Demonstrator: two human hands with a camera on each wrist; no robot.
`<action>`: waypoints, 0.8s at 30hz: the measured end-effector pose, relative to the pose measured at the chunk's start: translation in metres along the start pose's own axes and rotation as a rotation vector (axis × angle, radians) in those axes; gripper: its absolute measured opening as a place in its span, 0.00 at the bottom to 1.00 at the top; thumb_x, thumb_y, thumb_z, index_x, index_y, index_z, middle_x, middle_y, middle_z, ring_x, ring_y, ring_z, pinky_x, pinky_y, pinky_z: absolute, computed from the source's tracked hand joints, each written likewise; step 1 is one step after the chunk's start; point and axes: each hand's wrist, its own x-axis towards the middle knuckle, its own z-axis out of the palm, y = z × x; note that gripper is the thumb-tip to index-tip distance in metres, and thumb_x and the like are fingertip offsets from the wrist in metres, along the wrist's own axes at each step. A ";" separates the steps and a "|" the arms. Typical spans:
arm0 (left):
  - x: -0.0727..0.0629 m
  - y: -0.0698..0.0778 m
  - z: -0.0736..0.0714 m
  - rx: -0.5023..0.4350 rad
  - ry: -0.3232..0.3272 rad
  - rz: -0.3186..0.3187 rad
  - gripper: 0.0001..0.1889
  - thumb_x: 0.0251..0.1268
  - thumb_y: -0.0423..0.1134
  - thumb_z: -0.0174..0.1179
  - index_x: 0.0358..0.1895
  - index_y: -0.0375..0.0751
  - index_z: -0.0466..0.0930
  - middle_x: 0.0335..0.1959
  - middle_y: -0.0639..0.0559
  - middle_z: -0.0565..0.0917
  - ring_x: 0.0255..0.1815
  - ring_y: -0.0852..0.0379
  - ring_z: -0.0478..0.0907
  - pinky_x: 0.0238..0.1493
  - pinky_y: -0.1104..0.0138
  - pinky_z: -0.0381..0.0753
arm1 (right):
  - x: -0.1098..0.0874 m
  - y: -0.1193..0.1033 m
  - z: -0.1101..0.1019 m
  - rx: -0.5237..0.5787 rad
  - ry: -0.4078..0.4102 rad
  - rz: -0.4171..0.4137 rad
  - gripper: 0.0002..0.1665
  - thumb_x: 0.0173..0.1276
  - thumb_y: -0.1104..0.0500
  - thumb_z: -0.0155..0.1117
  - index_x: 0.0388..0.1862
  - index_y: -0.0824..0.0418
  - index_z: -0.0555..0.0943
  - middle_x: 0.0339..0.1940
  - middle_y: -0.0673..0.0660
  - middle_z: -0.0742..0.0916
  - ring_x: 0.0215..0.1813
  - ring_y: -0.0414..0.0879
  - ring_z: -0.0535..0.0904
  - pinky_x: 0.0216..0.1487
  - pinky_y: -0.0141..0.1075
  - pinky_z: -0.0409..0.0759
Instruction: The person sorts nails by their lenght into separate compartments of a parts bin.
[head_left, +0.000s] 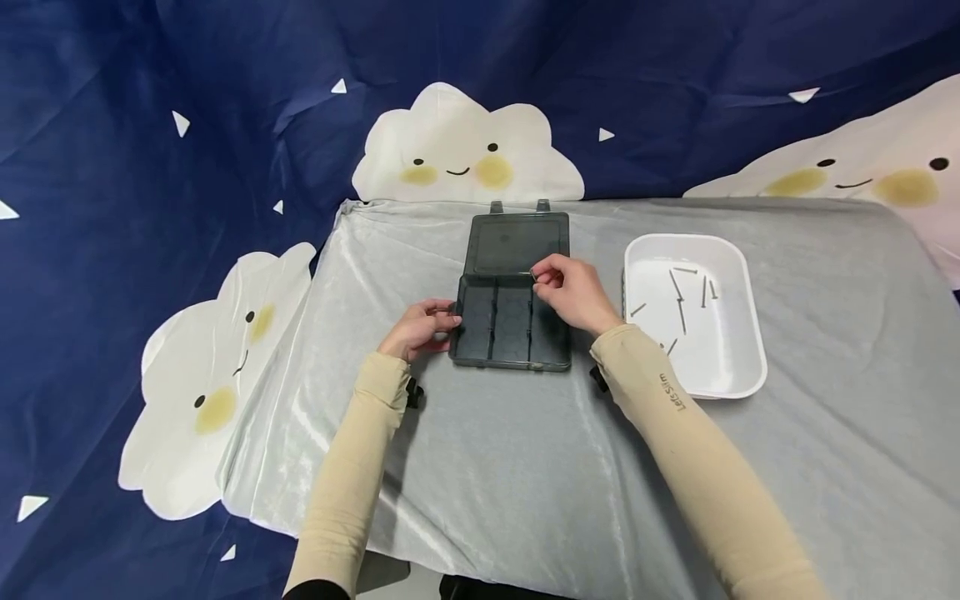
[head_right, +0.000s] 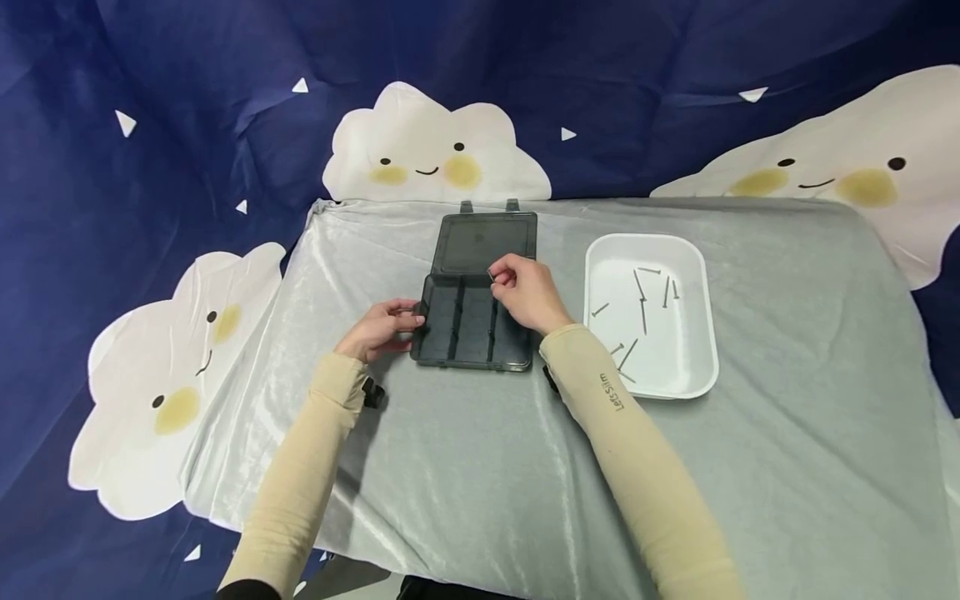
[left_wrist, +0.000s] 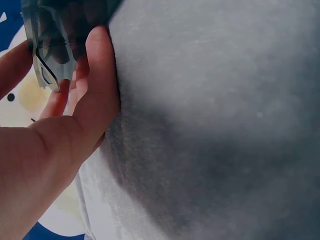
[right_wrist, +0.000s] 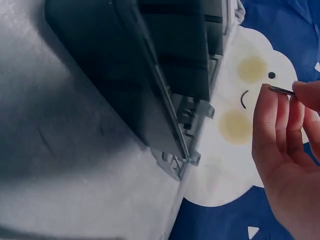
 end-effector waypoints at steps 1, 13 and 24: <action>0.000 0.000 0.000 0.000 0.000 -0.001 0.29 0.67 0.34 0.60 0.70 0.42 0.64 0.55 0.48 0.73 0.44 0.58 0.76 0.30 0.69 0.82 | 0.002 0.000 0.002 -0.006 -0.002 0.002 0.11 0.67 0.65 0.60 0.47 0.65 0.80 0.40 0.61 0.84 0.40 0.50 0.77 0.44 0.37 0.75; 0.001 0.000 -0.002 0.011 0.010 -0.018 0.28 0.66 0.36 0.61 0.68 0.44 0.66 0.56 0.45 0.76 0.46 0.57 0.77 0.32 0.68 0.83 | 0.013 0.005 0.019 0.000 -0.037 0.017 0.11 0.66 0.65 0.60 0.46 0.66 0.82 0.42 0.61 0.86 0.40 0.51 0.79 0.44 0.38 0.78; -0.002 0.001 0.000 0.012 0.022 -0.016 0.27 0.66 0.35 0.61 0.67 0.43 0.67 0.52 0.46 0.78 0.44 0.57 0.78 0.29 0.70 0.82 | 0.017 0.002 0.030 -0.026 -0.060 0.073 0.09 0.67 0.60 0.61 0.44 0.63 0.81 0.39 0.58 0.85 0.36 0.50 0.78 0.42 0.39 0.77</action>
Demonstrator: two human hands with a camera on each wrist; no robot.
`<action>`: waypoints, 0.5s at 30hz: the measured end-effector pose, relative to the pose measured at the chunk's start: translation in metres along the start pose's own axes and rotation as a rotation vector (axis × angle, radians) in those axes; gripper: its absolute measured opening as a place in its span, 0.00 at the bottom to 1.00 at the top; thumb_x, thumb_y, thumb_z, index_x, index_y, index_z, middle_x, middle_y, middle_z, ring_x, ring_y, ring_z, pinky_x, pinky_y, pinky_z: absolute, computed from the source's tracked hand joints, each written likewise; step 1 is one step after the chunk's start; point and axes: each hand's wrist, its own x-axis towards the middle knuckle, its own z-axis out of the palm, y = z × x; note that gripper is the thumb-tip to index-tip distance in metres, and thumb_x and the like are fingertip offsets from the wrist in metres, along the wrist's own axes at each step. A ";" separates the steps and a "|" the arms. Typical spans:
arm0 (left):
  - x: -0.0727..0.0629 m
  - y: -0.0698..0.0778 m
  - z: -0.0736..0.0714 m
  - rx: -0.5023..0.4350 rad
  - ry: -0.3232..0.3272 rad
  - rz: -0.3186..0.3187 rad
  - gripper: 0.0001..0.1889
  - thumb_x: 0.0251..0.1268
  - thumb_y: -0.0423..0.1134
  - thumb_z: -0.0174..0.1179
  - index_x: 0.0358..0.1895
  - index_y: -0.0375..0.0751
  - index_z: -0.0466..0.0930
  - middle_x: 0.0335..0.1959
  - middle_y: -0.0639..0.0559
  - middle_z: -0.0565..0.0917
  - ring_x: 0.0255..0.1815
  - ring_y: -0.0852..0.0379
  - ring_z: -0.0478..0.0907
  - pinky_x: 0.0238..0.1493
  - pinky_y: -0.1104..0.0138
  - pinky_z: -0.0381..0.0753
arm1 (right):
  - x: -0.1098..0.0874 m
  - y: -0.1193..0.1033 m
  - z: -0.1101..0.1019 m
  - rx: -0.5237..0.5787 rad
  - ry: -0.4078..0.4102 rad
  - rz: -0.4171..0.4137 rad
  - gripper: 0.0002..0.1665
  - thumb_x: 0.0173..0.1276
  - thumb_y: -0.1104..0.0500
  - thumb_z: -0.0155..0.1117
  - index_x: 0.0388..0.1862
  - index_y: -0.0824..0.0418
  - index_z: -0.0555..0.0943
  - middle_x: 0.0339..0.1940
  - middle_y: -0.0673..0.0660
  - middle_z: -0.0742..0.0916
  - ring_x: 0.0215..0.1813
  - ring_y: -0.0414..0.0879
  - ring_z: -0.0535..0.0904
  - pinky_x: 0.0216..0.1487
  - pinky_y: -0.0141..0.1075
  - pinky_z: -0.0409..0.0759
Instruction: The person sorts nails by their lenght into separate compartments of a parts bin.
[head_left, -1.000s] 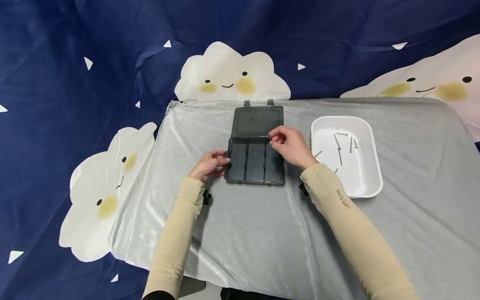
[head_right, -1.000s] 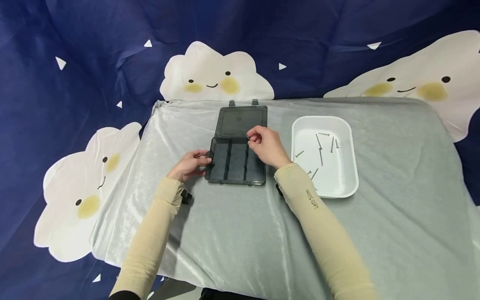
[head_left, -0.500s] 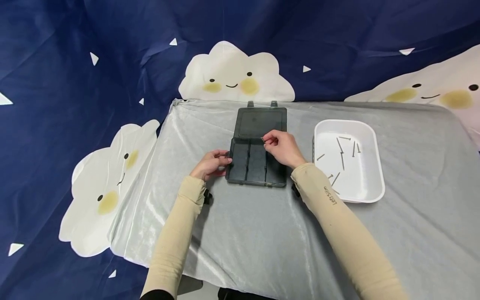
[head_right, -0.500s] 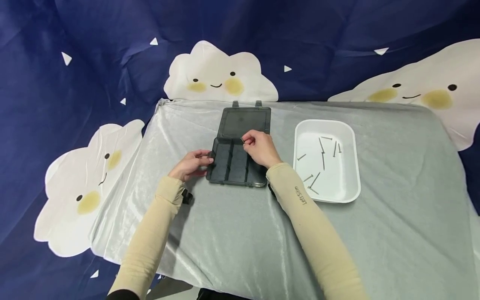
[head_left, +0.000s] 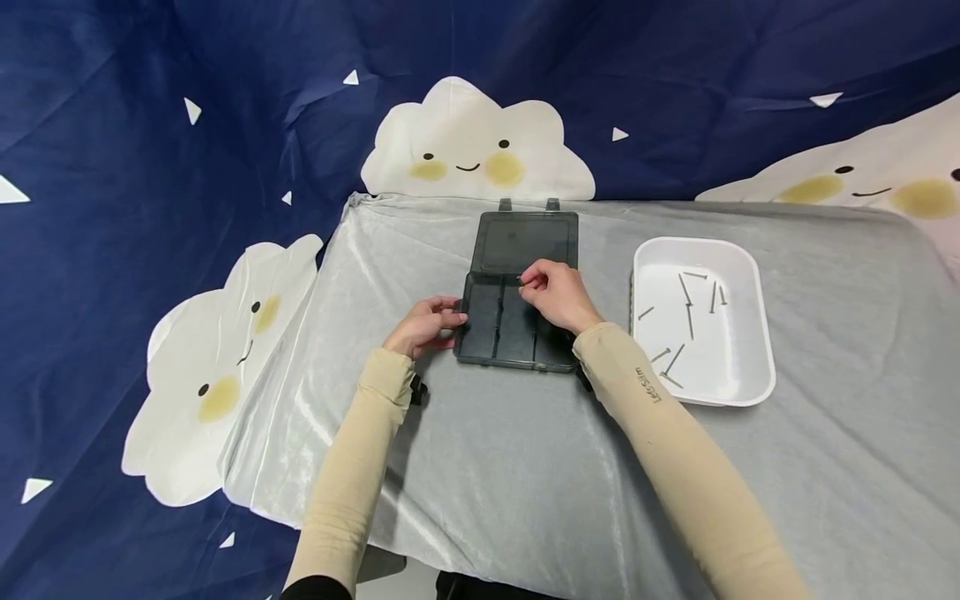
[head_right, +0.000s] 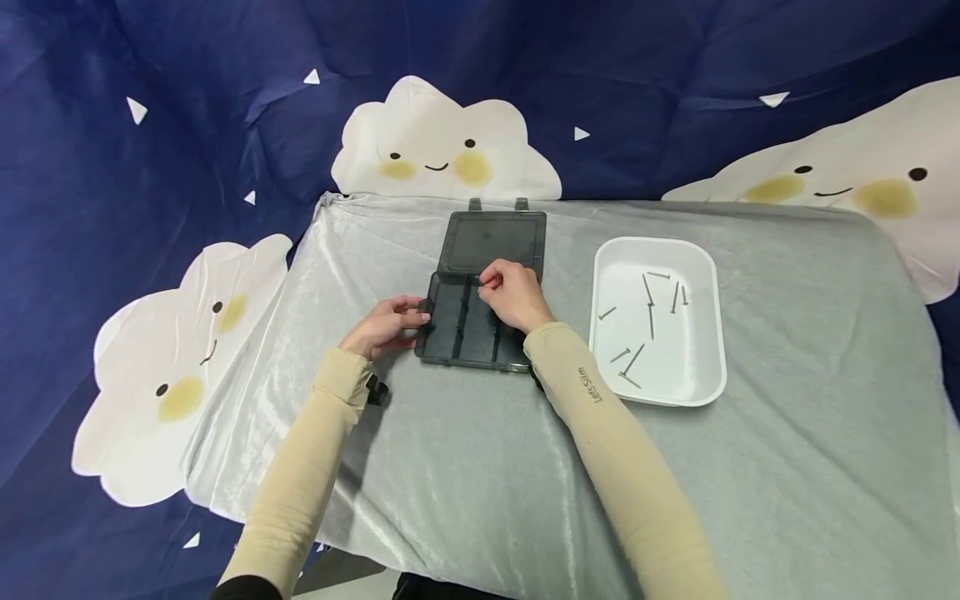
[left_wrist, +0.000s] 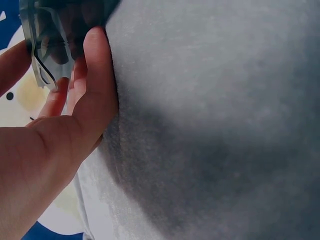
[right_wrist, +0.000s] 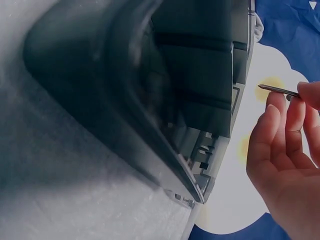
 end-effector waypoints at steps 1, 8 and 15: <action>0.000 0.000 0.000 0.001 0.000 0.002 0.27 0.66 0.35 0.61 0.68 0.43 0.67 0.51 0.47 0.77 0.44 0.58 0.78 0.29 0.70 0.81 | 0.000 0.000 0.001 -0.004 0.001 0.004 0.09 0.67 0.60 0.61 0.43 0.62 0.81 0.38 0.58 0.85 0.36 0.50 0.78 0.42 0.38 0.77; -0.002 0.001 0.001 0.004 -0.004 0.005 0.27 0.66 0.35 0.60 0.68 0.41 0.66 0.51 0.48 0.77 0.44 0.58 0.77 0.29 0.70 0.81 | 0.003 0.003 0.004 -0.045 -0.001 0.015 0.08 0.67 0.59 0.61 0.41 0.61 0.81 0.38 0.58 0.85 0.38 0.50 0.79 0.44 0.40 0.77; -0.002 0.002 0.001 0.009 -0.004 0.007 0.28 0.67 0.34 0.60 0.69 0.41 0.65 0.53 0.48 0.75 0.44 0.58 0.77 0.29 0.70 0.81 | 0.005 0.007 0.003 -0.068 -0.014 0.022 0.09 0.67 0.61 0.60 0.44 0.63 0.82 0.39 0.59 0.86 0.40 0.52 0.79 0.47 0.42 0.78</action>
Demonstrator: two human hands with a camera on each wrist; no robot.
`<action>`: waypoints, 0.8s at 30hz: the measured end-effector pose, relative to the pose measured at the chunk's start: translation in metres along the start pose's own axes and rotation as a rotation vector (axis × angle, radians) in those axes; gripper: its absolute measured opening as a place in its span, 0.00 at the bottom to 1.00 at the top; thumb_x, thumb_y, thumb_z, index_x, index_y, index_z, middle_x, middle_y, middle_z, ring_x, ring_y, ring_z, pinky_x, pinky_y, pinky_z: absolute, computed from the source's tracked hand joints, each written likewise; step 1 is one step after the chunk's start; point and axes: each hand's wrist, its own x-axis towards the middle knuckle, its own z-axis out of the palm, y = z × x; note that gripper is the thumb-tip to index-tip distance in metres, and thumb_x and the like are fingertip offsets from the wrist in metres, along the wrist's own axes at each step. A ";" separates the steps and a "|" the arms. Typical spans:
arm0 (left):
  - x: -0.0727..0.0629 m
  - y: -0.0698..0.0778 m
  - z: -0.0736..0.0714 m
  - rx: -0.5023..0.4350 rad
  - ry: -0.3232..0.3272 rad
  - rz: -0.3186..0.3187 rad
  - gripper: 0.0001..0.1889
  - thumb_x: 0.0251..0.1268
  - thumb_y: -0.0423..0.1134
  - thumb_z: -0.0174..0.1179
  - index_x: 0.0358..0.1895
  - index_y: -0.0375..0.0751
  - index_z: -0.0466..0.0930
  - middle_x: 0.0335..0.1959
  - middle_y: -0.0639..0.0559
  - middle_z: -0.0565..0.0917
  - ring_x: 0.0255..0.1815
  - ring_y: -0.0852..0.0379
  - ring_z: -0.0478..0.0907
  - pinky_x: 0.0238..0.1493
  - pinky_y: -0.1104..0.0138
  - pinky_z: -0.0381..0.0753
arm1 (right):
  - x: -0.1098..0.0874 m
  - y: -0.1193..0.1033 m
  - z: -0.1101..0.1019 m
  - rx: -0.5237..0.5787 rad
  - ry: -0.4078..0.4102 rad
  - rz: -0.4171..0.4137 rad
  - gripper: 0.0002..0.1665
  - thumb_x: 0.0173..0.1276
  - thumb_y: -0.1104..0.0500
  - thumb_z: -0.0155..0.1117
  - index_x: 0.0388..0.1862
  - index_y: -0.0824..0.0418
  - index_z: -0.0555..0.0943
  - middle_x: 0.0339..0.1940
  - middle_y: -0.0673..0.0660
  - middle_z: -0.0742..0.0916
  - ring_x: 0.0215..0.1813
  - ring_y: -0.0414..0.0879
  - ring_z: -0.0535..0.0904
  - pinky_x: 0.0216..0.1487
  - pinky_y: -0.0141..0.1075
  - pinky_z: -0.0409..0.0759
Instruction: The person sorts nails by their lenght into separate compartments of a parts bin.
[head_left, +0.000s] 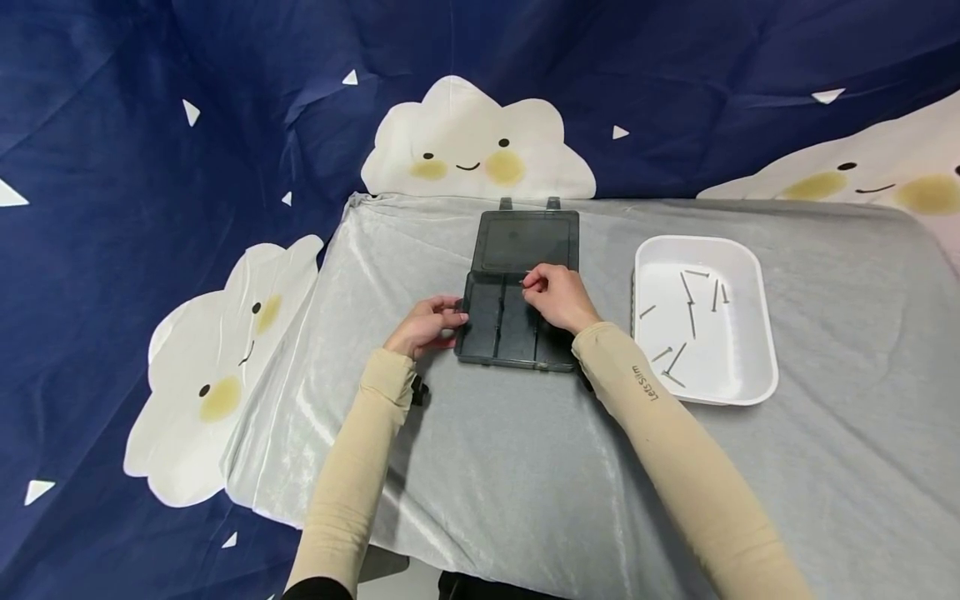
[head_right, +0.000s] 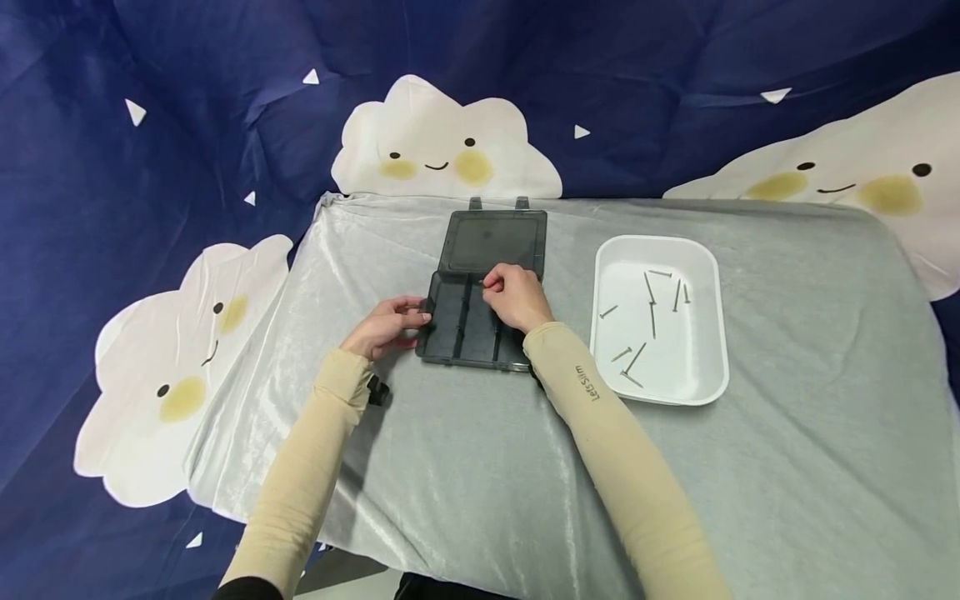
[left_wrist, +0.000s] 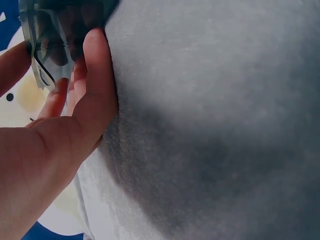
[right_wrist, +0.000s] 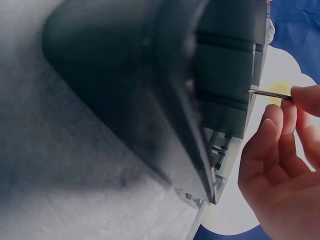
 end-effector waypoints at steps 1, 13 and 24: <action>0.000 0.000 0.000 0.001 -0.001 0.002 0.28 0.67 0.35 0.60 0.69 0.41 0.65 0.53 0.48 0.75 0.44 0.58 0.76 0.29 0.70 0.81 | 0.000 0.001 0.000 -0.003 -0.001 0.000 0.10 0.68 0.61 0.60 0.44 0.63 0.82 0.40 0.59 0.86 0.40 0.52 0.79 0.48 0.42 0.78; 0.003 -0.001 0.000 0.014 0.001 0.009 0.27 0.67 0.35 0.60 0.68 0.42 0.65 0.51 0.50 0.74 0.42 0.58 0.75 0.30 0.69 0.80 | 0.003 -0.002 0.003 0.007 0.030 -0.014 0.10 0.68 0.60 0.61 0.44 0.62 0.83 0.39 0.59 0.87 0.39 0.51 0.81 0.47 0.42 0.79; 0.002 -0.003 0.000 0.007 -0.006 0.017 0.29 0.67 0.35 0.59 0.70 0.42 0.64 0.57 0.47 0.74 0.44 0.58 0.74 0.30 0.69 0.80 | 0.005 0.002 0.004 -0.002 0.026 0.025 0.11 0.69 0.59 0.60 0.46 0.62 0.83 0.41 0.60 0.87 0.42 0.52 0.81 0.49 0.43 0.79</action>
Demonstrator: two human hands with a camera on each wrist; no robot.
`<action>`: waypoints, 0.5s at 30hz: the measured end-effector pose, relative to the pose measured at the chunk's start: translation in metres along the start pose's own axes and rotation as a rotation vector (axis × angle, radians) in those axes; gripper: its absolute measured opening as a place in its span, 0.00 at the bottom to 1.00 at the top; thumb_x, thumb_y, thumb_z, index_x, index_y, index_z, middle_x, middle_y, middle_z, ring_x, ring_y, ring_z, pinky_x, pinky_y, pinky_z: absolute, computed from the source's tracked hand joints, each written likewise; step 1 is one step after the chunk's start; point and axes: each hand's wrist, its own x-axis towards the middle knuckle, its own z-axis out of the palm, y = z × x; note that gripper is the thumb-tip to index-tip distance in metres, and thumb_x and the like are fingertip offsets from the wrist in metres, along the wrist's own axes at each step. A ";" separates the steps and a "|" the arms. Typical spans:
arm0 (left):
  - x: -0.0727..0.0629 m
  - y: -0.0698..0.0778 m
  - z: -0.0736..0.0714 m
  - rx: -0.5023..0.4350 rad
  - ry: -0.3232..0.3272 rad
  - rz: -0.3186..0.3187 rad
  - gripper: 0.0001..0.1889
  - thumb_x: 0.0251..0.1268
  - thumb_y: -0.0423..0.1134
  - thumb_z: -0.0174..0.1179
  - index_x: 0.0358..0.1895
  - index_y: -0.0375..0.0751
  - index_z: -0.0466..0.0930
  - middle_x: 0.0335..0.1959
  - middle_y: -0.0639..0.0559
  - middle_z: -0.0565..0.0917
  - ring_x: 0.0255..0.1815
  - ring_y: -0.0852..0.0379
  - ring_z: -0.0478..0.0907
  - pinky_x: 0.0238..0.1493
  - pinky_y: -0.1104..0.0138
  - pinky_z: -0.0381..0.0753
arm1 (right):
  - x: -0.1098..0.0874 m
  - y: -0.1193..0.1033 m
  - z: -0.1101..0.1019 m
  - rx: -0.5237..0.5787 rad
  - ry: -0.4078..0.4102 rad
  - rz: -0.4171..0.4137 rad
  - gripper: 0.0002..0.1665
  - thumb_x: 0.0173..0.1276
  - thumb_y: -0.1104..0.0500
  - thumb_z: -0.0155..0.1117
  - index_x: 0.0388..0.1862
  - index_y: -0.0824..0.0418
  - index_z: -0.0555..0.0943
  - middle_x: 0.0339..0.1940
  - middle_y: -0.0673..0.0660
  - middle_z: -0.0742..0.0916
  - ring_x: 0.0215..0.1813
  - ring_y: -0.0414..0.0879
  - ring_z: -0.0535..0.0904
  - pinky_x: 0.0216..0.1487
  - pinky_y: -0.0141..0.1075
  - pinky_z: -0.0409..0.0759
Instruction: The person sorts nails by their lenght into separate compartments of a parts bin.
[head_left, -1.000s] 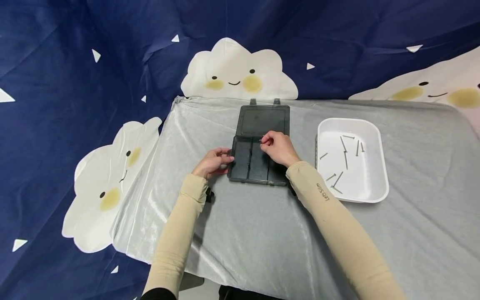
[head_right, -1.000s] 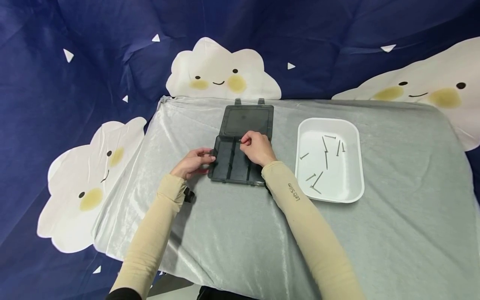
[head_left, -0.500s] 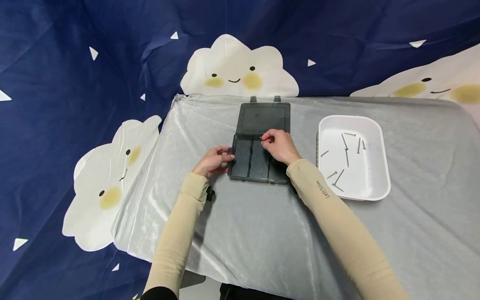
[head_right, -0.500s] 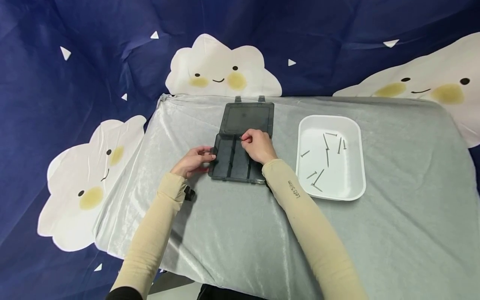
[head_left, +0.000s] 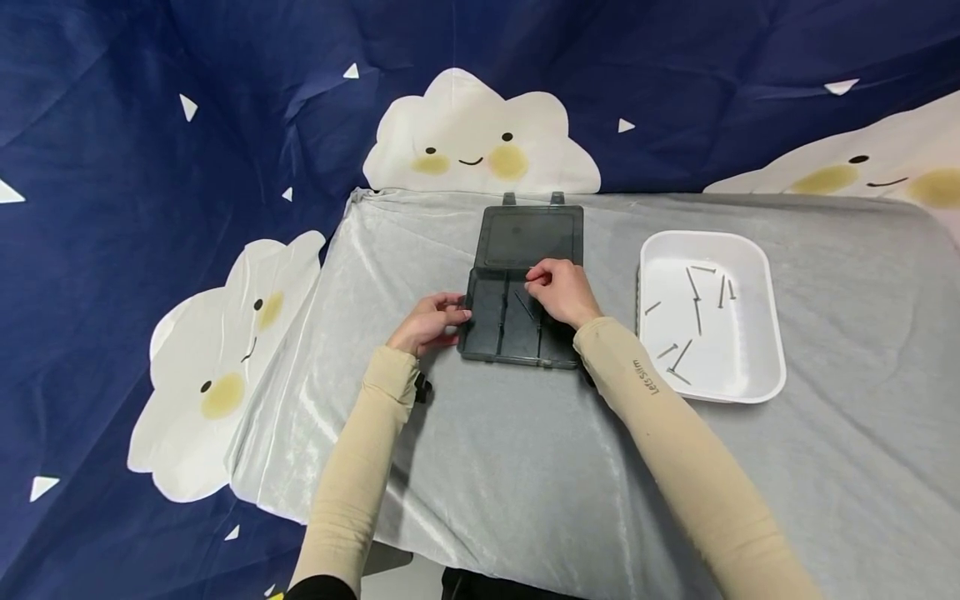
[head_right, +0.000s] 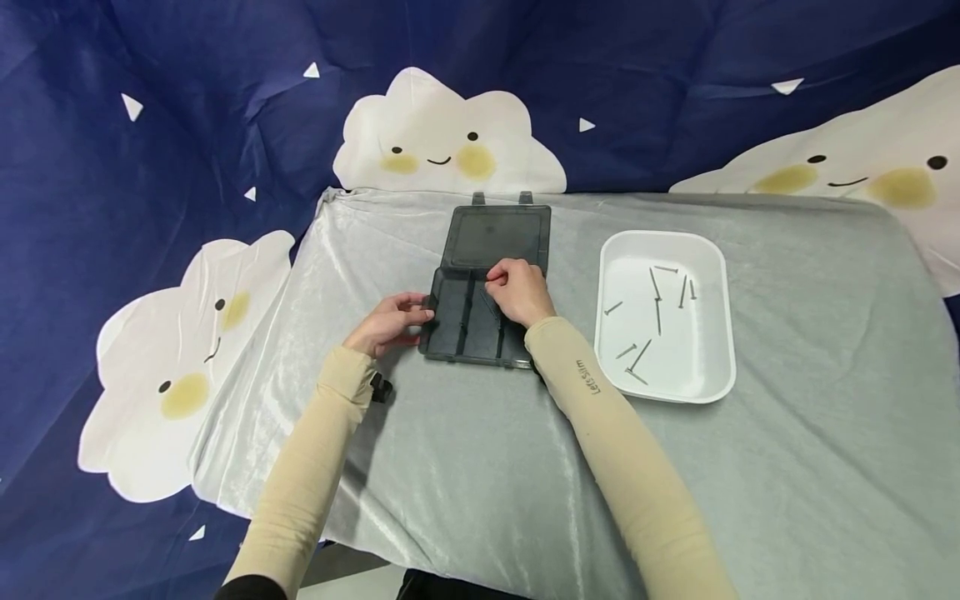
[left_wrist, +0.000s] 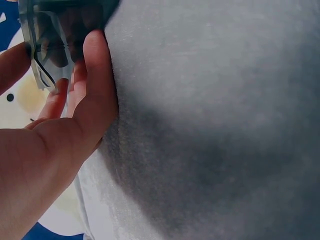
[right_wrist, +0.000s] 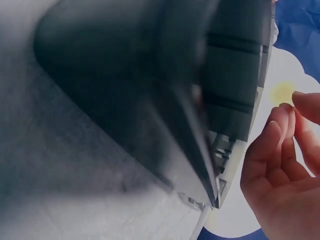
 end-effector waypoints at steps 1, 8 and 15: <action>0.000 0.000 0.000 -0.002 -0.001 0.001 0.28 0.67 0.34 0.59 0.70 0.42 0.64 0.56 0.47 0.74 0.44 0.58 0.74 0.30 0.69 0.80 | -0.001 0.000 -0.002 0.006 0.002 0.002 0.11 0.69 0.59 0.60 0.46 0.62 0.83 0.41 0.60 0.87 0.42 0.52 0.81 0.49 0.43 0.79; 0.003 -0.001 0.001 0.004 0.013 -0.002 0.27 0.66 0.36 0.61 0.68 0.42 0.66 0.50 0.50 0.75 0.41 0.59 0.75 0.28 0.70 0.80 | -0.007 -0.003 -0.023 0.015 0.062 -0.018 0.10 0.68 0.59 0.61 0.44 0.62 0.83 0.39 0.60 0.86 0.39 0.51 0.80 0.44 0.42 0.78; 0.003 -0.002 0.000 0.003 -0.003 0.005 0.28 0.67 0.36 0.60 0.69 0.42 0.65 0.50 0.50 0.75 0.40 0.59 0.75 0.28 0.70 0.80 | -0.018 -0.008 -0.052 -0.004 0.137 -0.055 0.10 0.67 0.58 0.61 0.43 0.60 0.83 0.38 0.60 0.86 0.39 0.51 0.79 0.43 0.40 0.75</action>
